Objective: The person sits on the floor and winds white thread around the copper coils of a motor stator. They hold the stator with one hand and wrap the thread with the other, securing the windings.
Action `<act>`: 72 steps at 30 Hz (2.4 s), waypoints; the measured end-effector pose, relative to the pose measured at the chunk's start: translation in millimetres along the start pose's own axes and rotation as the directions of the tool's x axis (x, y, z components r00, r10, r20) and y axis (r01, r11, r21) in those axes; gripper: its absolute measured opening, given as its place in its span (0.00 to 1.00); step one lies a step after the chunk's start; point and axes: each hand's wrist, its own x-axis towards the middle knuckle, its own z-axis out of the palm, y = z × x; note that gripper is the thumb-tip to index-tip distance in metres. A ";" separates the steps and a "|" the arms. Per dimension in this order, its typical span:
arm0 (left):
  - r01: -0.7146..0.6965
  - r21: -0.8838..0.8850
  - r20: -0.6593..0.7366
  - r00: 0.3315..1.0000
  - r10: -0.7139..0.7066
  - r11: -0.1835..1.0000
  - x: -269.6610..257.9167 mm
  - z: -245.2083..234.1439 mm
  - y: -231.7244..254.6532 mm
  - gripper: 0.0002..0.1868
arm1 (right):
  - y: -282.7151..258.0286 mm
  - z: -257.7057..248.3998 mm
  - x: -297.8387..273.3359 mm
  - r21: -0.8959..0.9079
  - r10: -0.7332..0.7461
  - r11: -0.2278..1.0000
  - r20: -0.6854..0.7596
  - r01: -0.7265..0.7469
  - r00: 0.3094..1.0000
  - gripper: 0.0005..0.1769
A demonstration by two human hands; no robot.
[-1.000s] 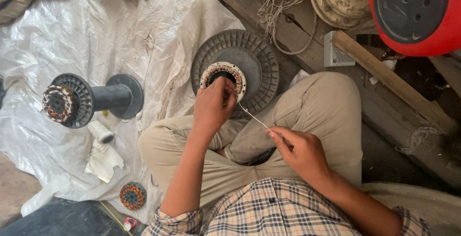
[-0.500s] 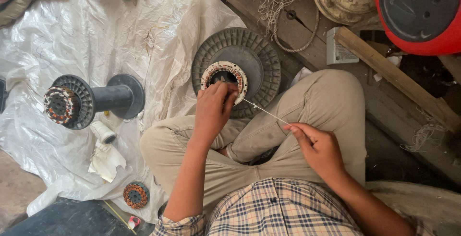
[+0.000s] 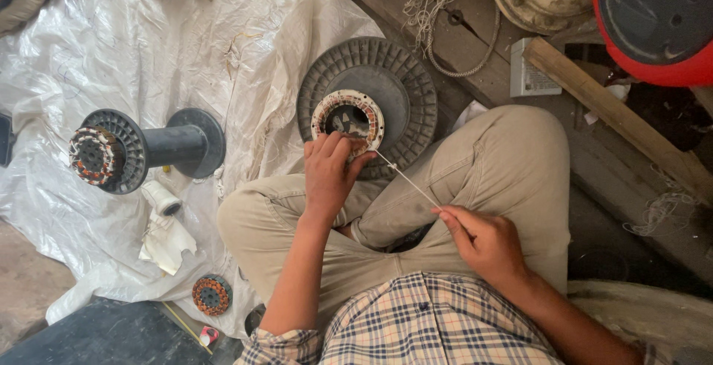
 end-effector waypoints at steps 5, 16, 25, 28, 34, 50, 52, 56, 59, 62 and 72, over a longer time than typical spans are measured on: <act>-0.049 -0.051 -0.024 0.999 0.048 0.997 -0.4 -1.4 -1.6 0.13 | -11.6 -12.8 10.3 0.025 -0.153 0.988 -0.066 0.155 0.986 0.11; -0.023 -0.050 0.012 1.000 0.024 0.998 0.2 -2.8 -5.0 0.13 | -43.5 -3.9 68.8 0.425 -0.442 0.818 0.032 0.388 0.896 0.10; -0.026 -0.058 0.004 1.000 0.027 0.998 2.7 -1.3 -5.4 0.13 | -7.9 35.0 78.2 0.522 0.031 0.845 0.172 -0.118 0.985 0.15; -0.016 -0.049 0.021 1.000 0.017 0.999 1.8 -1.8 -4.5 0.13 | -0.1 47.6 78.2 0.527 0.155 0.833 0.074 -0.170 0.985 0.16; -0.009 -0.048 0.021 1.000 0.010 0.999 4.9 -4.5 -2.4 0.14 | -6.8 44.0 92.2 0.158 0.183 0.966 0.134 -0.203 0.974 0.13; -0.027 -0.019 0.052 0.998 0.028 0.999 5.7 -4.7 -5.7 0.15 | -66.6 47.2 124.6 0.345 -0.008 0.934 0.274 -0.090 0.962 0.20; -0.038 -0.008 0.070 0.997 0.038 0.999 8.4 -7.7 -4.6 0.15 | -67.0 47.0 129.2 0.364 -0.053 0.930 0.257 -0.046 0.965 0.19; -0.084 0.023 0.124 0.989 0.080 0.996 18.4 -16.6 -2.7 0.16 | -49.7 46.7 119.7 0.322 -0.039 0.945 0.277 -0.055 0.960 0.19; -0.078 0.012 0.110 0.991 0.076 0.997 19.8 -17.5 -2.6 0.14 | -27.4 54.2 99.3 0.375 0.091 0.900 0.338 -0.223 0.937 0.24; -0.048 -0.006 0.111 0.993 0.048 0.999 13.5 -14.9 -1.7 0.14 | -6.1 65.6 85.2 0.401 0.185 0.862 0.320 -0.309 0.929 0.24; -0.060 -0.001 0.055 0.997 0.060 0.998 3.4 -9.7 -6.9 0.17 | 15.4 83.4 107.6 0.037 0.057 0.998 0.059 -0.060 0.997 0.19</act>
